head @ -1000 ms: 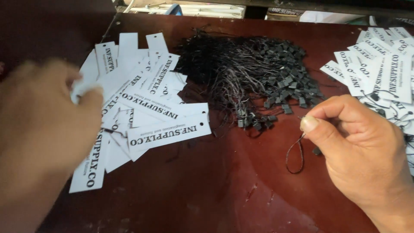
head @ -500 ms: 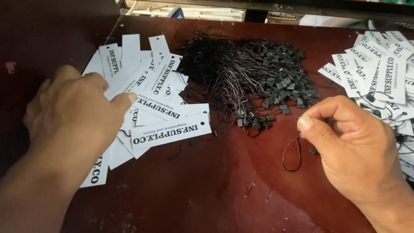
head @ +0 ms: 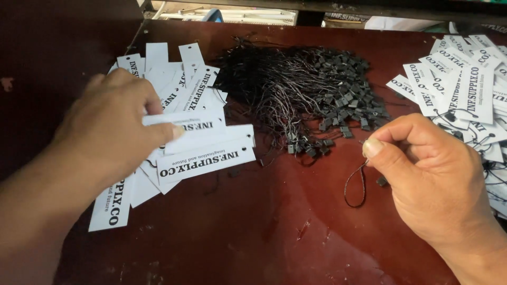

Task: Attaching plastic loop fasteners to paper product tags by hand.

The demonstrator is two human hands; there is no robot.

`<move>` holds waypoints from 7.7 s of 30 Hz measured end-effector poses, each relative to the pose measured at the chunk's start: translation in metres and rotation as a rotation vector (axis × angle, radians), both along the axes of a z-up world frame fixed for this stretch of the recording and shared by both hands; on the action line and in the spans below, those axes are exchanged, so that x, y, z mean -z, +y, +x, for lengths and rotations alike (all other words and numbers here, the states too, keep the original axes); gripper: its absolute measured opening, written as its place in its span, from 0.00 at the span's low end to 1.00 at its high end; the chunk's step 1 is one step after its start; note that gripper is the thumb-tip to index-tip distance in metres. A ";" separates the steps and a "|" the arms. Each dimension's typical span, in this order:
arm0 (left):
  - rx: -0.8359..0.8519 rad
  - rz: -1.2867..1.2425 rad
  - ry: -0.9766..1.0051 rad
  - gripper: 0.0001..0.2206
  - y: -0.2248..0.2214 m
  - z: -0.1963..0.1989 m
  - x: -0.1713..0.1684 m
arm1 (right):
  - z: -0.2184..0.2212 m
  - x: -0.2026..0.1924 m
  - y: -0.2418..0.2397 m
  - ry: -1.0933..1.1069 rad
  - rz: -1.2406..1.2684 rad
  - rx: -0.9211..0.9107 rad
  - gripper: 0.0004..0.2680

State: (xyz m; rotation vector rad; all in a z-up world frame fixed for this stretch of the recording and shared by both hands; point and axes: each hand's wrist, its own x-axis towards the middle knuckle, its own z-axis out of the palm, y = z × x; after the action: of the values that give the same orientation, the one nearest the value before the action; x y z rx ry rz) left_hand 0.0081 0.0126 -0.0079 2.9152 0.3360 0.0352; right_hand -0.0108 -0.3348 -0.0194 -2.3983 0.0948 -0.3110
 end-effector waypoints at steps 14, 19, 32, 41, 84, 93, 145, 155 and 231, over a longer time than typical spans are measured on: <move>-0.266 -0.931 -0.256 0.17 -0.078 -0.033 -0.058 | -0.001 -0.003 0.001 0.013 -0.015 0.016 0.03; -0.304 -0.808 -0.082 0.11 -0.113 -0.038 -0.081 | -0.004 0.003 -0.005 -0.120 -0.028 -0.160 0.03; -0.017 -0.829 0.208 0.28 -0.181 -0.065 -0.026 | -0.009 0.004 -0.009 -0.404 -0.078 -0.544 0.04; 0.126 -1.028 -0.155 0.28 -0.196 -0.072 0.015 | -0.009 0.001 -0.004 -0.367 -0.094 -0.565 0.03; 0.355 -0.802 -0.388 0.08 -0.200 -0.041 0.030 | 0.063 0.025 -0.041 0.265 0.473 -0.948 0.08; 0.306 -1.151 -0.557 0.04 -0.191 -0.049 0.014 | 0.001 0.005 -0.012 -0.118 0.352 -0.386 0.07; 0.632 -0.475 -0.501 0.06 -0.206 -0.064 0.041 | -0.003 -0.006 -0.034 -0.126 0.621 0.207 0.06; 0.643 -0.443 -0.533 0.05 -0.204 -0.064 0.042 | 0.003 0.002 -0.044 -0.144 0.722 0.130 0.02; 0.417 -0.479 -0.416 0.08 -0.205 -0.069 0.039 | 0.012 0.013 -0.062 -0.092 0.777 0.103 0.08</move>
State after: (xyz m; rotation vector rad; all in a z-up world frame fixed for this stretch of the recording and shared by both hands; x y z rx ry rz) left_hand -0.0605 -0.1921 -0.0466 2.3652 -0.2933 0.4243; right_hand 0.0013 -0.3966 -0.0327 -1.6102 0.2479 -0.3522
